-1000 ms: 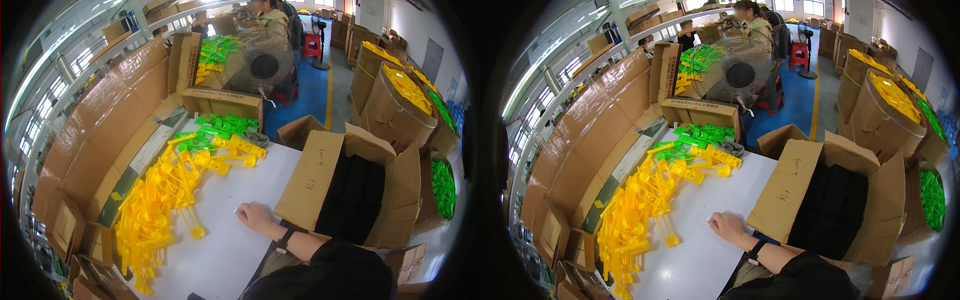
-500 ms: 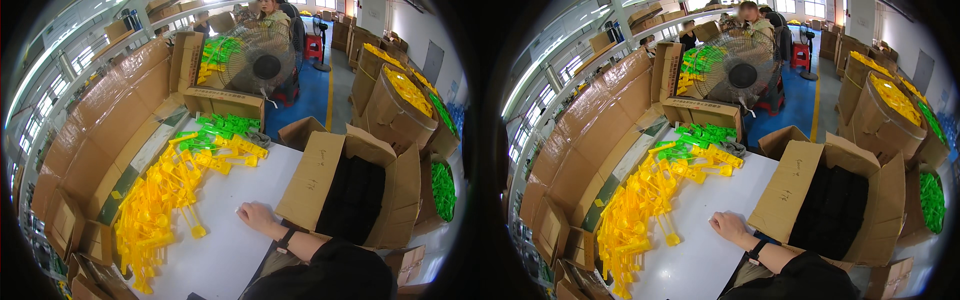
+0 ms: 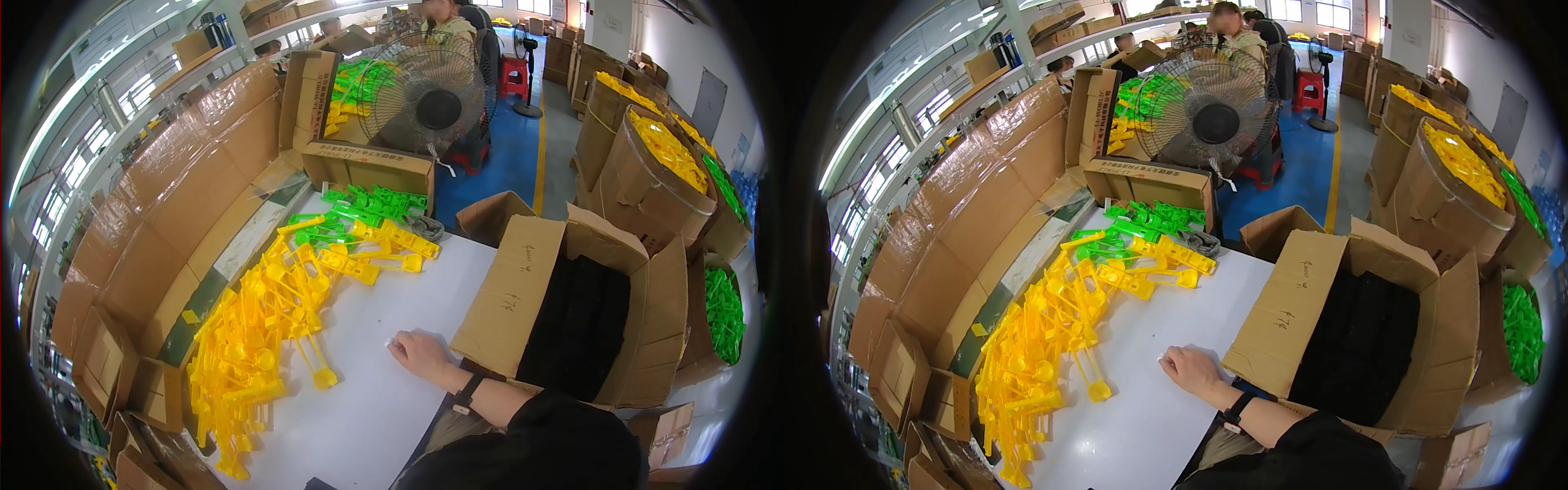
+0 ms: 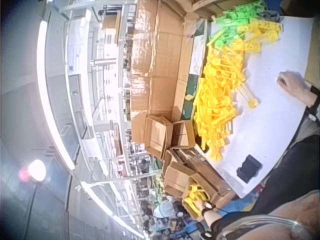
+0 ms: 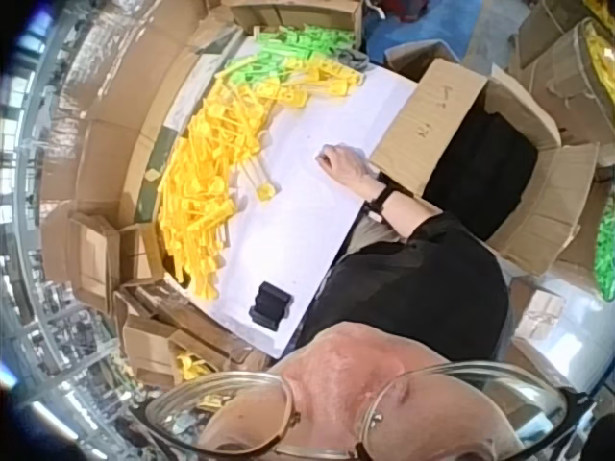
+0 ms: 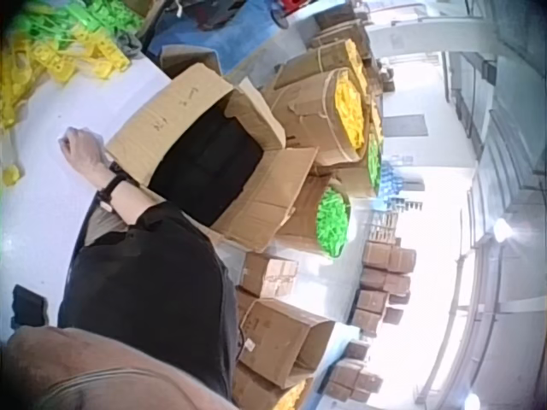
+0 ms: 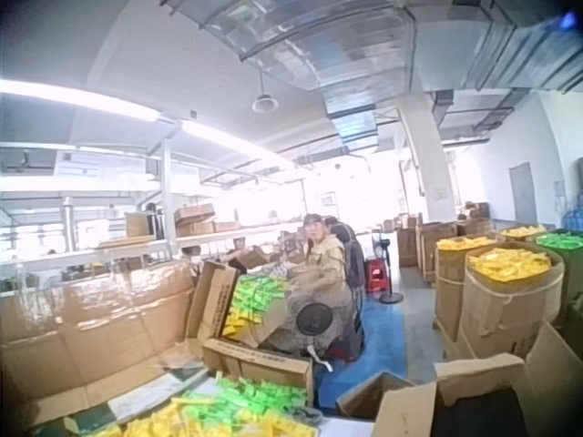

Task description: The person is assembling yellow plastic covers onto black rectangular components at a factory assembly line workstation.

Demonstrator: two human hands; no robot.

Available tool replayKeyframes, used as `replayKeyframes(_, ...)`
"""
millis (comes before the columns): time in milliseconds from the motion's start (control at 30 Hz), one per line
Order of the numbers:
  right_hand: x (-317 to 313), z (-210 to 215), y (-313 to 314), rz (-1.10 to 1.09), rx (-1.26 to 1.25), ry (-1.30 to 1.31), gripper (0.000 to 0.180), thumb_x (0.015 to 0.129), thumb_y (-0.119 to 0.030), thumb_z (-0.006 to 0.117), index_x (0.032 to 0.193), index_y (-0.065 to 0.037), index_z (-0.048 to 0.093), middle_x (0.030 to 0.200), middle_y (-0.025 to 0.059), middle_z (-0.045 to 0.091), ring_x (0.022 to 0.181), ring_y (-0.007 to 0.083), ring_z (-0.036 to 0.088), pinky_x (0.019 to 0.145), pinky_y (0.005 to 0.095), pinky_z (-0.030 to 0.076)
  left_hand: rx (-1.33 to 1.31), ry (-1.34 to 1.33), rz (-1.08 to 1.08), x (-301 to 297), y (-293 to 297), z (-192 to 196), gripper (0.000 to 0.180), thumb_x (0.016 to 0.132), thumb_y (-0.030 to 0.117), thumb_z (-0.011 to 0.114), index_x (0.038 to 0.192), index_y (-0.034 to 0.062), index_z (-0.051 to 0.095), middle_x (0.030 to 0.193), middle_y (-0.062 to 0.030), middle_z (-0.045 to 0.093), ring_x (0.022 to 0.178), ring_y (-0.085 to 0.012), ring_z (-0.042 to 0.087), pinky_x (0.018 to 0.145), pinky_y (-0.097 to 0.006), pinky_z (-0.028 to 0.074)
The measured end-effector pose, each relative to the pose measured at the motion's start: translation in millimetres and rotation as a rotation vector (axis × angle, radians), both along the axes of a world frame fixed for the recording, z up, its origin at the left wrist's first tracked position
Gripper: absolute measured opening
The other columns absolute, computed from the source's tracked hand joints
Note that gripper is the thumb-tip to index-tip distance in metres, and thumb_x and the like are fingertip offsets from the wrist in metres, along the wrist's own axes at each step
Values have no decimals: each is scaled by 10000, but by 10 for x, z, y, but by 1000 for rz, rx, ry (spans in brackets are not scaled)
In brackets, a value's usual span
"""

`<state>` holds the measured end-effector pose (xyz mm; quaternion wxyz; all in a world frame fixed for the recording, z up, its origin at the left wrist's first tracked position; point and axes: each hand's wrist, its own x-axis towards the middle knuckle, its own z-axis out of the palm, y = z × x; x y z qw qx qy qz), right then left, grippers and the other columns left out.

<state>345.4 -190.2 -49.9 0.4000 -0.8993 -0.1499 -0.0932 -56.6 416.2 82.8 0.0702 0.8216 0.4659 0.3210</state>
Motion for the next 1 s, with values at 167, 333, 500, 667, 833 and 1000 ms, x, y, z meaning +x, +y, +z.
replayKeyframes(167,19,-41,7,-5,-14,-20,267,898,-272,613,762,-53,544,681,121,622,685,337,606,614,458,474,-1,-1,-4,55,27,-32,429,939,293,578,1185,-56,535,1130,-216,612,1001,-341,598,858,-387,494)
replayKeyframes(333,30,-11,86,-2,6,-42,260,896,-271,619,760,-63,543,680,114,621,681,332,605,610,457,473,11,-6,-3,70,89,7,430,939,293,574,1191,-53,532,1139,-213,608,1007,-341,596,862,-387,493)
replayKeyframes(500,15,19,-22,-48,-45,-28,234,893,-273,601,774,-78,553,683,111,632,668,323,619,593,453,481,8,2,-50,404,104,-38,431,939,294,570,1198,-49,529,1148,-211,605,1013,-341,593,865,-388,491)
replayKeyframes(667,-10,25,51,-126,-97,-3,248,907,-333,574,812,-104,592,693,112,622,680,327,618,584,465,464,27,12,-54,574,-157,-35,433,940,294,566,1204,-46,526,1156,-208,602,1020,-341,591,869,-389,489)
replayKeyframes(833,-15,71,-62,-63,-64,3,247,913,-323,567,823,-94,591,701,113,621,679,328,614,594,474,465,26,6,-104,941,-263,-35,434,940,295,562,1211,-42,523,1165,-206,598,1026,-341,589,873,-390,487)
replayKeyframes(1000,28,-96,8,-56,12,-47,246,915,-304,567,817,-80,587,697,122,621,680,343,609,609,479,464,21,6,-119,1005,-184,-25,436,940,295,558,1217,-39,520,1173,-203,595,1033,-341,586,876,-391,486)
